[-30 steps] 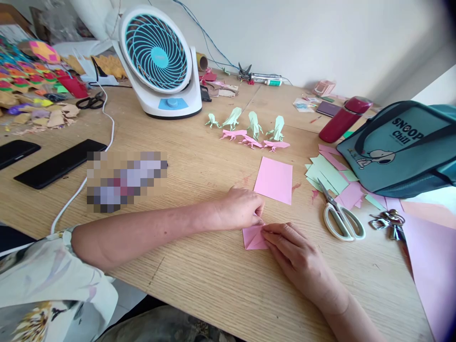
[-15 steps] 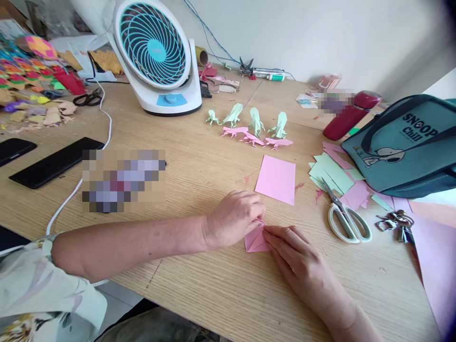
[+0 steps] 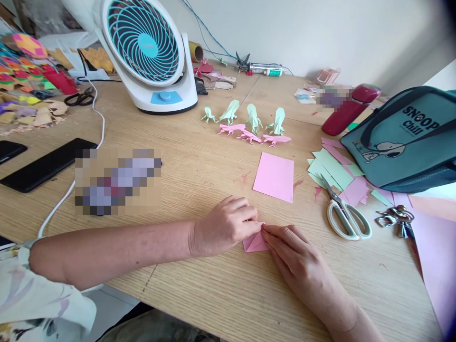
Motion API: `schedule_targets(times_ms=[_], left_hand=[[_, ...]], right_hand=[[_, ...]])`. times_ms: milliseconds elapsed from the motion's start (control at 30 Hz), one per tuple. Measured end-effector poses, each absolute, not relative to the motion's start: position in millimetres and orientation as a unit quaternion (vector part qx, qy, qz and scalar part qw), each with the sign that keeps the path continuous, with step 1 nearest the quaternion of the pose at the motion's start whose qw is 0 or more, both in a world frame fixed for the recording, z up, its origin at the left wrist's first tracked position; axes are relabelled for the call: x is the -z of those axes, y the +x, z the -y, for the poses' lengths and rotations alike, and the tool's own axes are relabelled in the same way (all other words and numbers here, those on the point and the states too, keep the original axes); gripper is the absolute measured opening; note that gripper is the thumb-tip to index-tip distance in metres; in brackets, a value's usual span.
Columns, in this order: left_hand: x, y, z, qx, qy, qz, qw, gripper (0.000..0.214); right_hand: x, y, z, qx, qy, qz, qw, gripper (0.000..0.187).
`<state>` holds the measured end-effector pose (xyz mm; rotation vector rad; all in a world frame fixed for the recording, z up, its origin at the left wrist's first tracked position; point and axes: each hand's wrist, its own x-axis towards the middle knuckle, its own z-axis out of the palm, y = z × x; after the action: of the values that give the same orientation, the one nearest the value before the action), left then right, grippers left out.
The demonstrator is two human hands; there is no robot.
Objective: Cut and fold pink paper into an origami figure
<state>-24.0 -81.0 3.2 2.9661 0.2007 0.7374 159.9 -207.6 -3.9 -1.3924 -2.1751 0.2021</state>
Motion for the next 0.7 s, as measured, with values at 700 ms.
schedule_targets(times_ms=[700], left_hand=[[-0.7, -34.9, 76.4, -0.244, 0.968, 0.063, -0.003, 0.017]], right_hand=[[0.5, 168.9, 207.6, -0.003, -0.502, 0.839, 0.212, 0.029]])
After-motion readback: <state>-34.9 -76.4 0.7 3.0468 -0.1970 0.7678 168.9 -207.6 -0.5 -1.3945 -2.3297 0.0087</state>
